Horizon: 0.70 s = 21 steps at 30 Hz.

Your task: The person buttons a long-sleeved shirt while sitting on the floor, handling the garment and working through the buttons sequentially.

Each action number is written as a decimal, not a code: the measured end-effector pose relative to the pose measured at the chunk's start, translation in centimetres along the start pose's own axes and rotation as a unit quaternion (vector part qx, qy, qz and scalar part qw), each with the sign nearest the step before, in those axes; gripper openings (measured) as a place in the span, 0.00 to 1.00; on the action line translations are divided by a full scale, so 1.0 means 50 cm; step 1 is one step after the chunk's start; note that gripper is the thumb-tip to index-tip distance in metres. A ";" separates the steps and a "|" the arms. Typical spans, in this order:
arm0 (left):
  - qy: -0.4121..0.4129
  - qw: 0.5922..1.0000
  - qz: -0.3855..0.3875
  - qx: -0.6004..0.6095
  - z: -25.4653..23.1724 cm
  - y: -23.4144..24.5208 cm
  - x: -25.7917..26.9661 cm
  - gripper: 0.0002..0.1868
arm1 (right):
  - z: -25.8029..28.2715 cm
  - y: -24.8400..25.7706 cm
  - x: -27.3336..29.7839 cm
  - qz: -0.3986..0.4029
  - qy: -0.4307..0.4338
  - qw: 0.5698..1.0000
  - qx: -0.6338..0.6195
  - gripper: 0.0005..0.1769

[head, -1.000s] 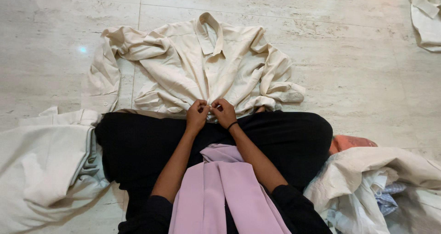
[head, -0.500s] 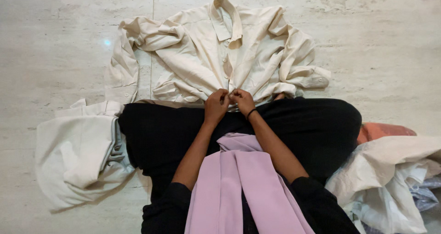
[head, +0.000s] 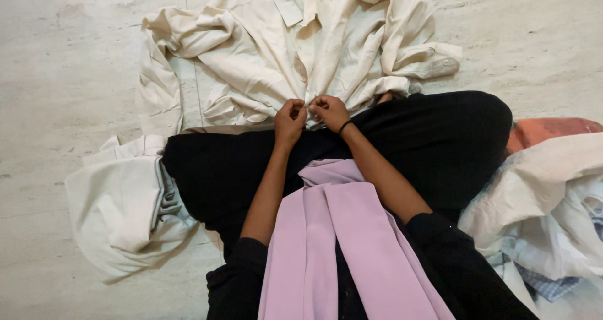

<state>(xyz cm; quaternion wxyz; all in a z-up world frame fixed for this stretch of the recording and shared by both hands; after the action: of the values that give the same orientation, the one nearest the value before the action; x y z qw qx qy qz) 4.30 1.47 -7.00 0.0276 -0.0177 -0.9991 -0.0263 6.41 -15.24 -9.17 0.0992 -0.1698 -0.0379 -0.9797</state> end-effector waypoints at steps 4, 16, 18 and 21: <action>-0.030 0.998 -0.019 -0.043 -0.024 -0.004 0.006 0.07 | 0.092 -0.012 0.061 -0.123 0.211 0.945 0.217 0.06; 0.022 0.999 -0.046 0.013 -0.042 -0.011 0.009 0.12 | 0.170 -0.035 0.100 -0.119 0.212 0.906 0.346 0.04; -0.054 0.987 -0.097 -0.114 -0.055 -0.007 0.015 0.10 | 0.167 -0.034 0.099 -0.116 0.203 0.916 0.325 0.05; -0.123 0.963 -0.130 -0.201 -0.054 -0.002 0.017 0.08 | 0.155 -0.034 0.094 -0.117 0.199 0.923 0.308 0.05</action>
<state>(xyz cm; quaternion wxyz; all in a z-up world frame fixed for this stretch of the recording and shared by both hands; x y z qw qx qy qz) 3.58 1.27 -4.27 -0.1031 0.1042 -0.9626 -0.2279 4.26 -13.60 -0.34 0.0367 0.0728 -0.3370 -0.9380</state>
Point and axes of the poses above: each hand's wrist, its own x-axis away from the middle knuckle, its own y-axis out of the back of the hand, z = x × y, the point moved 3 cm from there along -x, towards the middle knuckle, and after that the axes turned 2 degrees about z, right-handed, at the moved point
